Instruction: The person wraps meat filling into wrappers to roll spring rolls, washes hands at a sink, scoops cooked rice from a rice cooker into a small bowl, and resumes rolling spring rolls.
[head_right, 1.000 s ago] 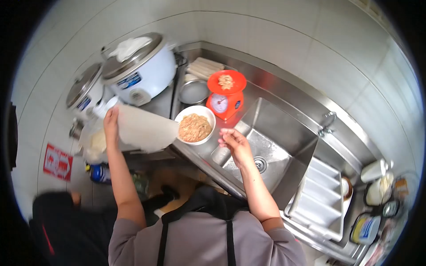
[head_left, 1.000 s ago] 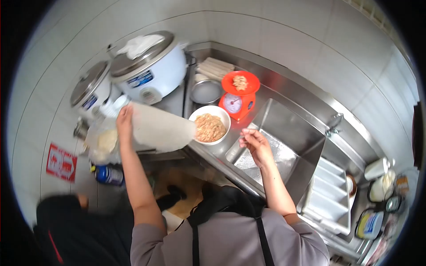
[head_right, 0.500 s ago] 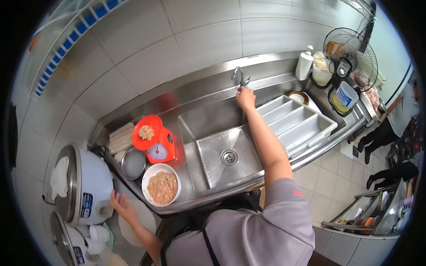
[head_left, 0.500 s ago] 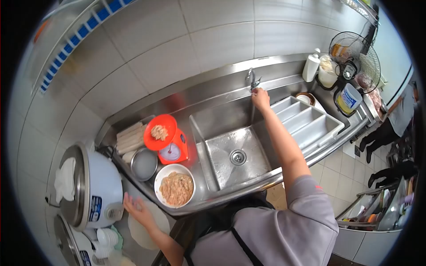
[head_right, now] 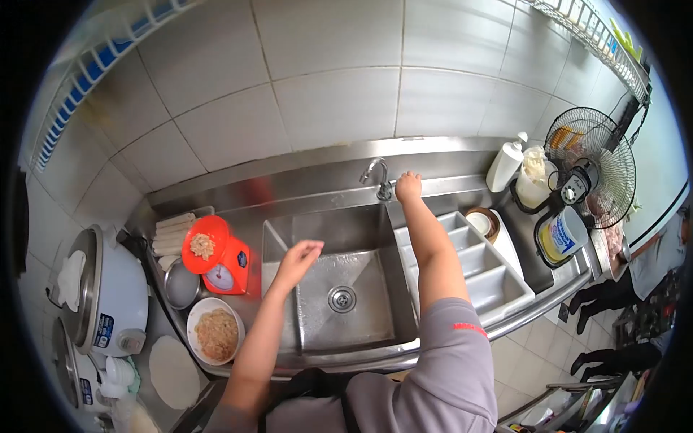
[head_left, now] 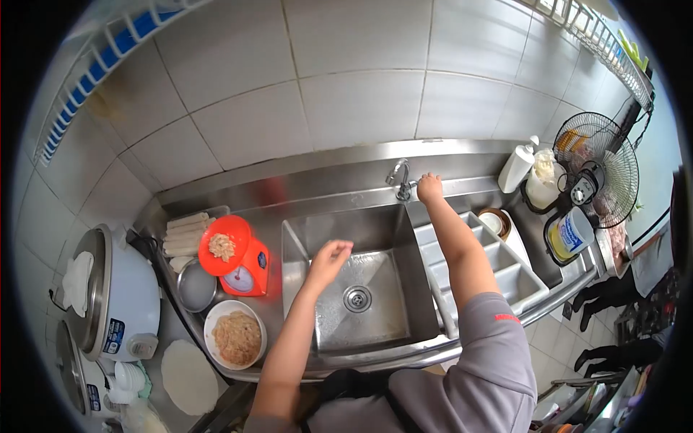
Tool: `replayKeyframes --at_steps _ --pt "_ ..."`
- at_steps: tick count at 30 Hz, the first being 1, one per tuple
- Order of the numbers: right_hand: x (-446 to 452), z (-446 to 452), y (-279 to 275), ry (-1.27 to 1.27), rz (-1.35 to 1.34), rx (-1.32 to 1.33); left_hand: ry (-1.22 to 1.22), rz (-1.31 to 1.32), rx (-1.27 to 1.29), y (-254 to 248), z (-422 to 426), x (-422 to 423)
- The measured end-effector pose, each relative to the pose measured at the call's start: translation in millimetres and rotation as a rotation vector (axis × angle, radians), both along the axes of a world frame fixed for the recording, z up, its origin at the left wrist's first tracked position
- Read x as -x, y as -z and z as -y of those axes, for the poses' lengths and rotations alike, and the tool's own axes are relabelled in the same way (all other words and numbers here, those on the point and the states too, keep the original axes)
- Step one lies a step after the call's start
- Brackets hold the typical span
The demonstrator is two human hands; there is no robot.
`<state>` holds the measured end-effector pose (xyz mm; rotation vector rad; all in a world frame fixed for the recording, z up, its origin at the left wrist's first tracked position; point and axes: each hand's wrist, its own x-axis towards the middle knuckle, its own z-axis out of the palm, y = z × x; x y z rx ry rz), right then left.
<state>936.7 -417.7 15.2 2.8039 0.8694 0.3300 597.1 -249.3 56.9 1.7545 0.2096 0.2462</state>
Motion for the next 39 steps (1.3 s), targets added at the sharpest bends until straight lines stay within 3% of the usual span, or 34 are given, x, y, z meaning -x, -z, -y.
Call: replayKeyframes --at_steps 2,5,6,7,8,10,12,14,15,16,18,21,22,24,26,27,29,30,31,34,36,37,39 --pt "14.7 -1.0 5.1 0.033 -0.022 -0.131 0.042 -0.095 0.113 21.5 8.1 -50.5" --pt "69.5 -33.4 15.6 -0.099 -0.519 -0.949 -0.119 -0.194 0.572 61.5 14.4 -118.9" --pt "89.7 -44.0 7.9 -0.011 -1.25 -1.419 -0.153 -0.215 0.797 77.6 13.2 -139.9" --pt "107.3 -51.8 5.3 0.065 -1.578 -1.769 -0.184 -0.229 1.023 85.4 17.7 -154.6" --pt "103.9 -61.5 26.1 0.006 -1.927 -1.999 -0.226 -0.111 1.048 85.9 29.2 -161.8" --pt "116.3 -75.8 35.1 0.088 -1.757 -2.225 -0.299 0.12 1.084 80.9 52.4 -175.7" --pt "123.5 -80.1 46.5 0.014 -1.452 -1.891 -0.404 -0.092 0.817 99.6 52.9 -190.9" --pt "141.3 -81.8 52.3 -0.042 -1.264 -1.613 -0.396 -0.148 0.809 119.4 36.4 -206.4" --pt "172.5 -72.3 20.5 0.073 -1.106 -1.458 -0.393 -0.179 0.807 128.8 29.1 -211.7" --pt "166.3 -68.3 25.2 -0.1 -1.178 -1.544 -0.386 -0.214 0.807 135.2 27.1 -215.4" --pt "141.2 -61.3 27.2 0.208 -1.395 -1.718 -0.371 -0.287 0.809 146.4 32.3 -221.5" --pt "140.1 -65.8 45.4 0.3 -1.286 -1.517 -0.423 -0.471 0.89 70.2 56.9 -194.3" --pt "144.6 -69.0 54.8 0.27 -1.183 -1.374 -0.418 -0.454 0.868 74.8 44.9 -198.6" --pt "143.3 -76.8 70.6 0.237 -1.229 -1.459 -0.555 -0.469 0.914 79.8 37.9 -199.3" --pt "136.8 -78.3 77.7 0.205 -1.259 -1.544 -0.532 -0.376 0.914 118.1 28.2 -213.4" --pt "142.3 -69.1 40.2 0.174 -1.37 -1.633 -0.484 -0.297 0.909 153.0 17.1 -229.3" --pt "121.2 -68.7 57.3 -0.122 -1.035 -1.221 -0.421 -0.183 0.924 199.7 0.8 -245.5" --pt "114.5 -70.0 66.2 -0.253 -0.863 -1.01 -0.44 -0.188 0.926 186.3 -2.0 -239.8" --pt "132.9 -73.2 51.4 0.186 -1.173 -1.45 -0.46 -0.198 0.933 172.4 -0.2 -230.9" --pt "151.6 -66.8 44.6 0.038 -0.945 -1.447 -0.541 -0.14 1.041 130.1 17.1 -212.1" --pt "143.5 -73.1 47.2 0.139 -1.196 -1.811 -0.629 0.021 1.224 109.0 34.1 -207.0" --pt "135.3 -78.4 54.2 0.191 -1.322 -1.991 -0.464 0.037 1.135 116.6 30.8 -206.1" --pt "115.9 -91.6 75.7 0.214 -1.302 -1.899 -0.356 0.1 1.256 125.6 35.0 -207.1"
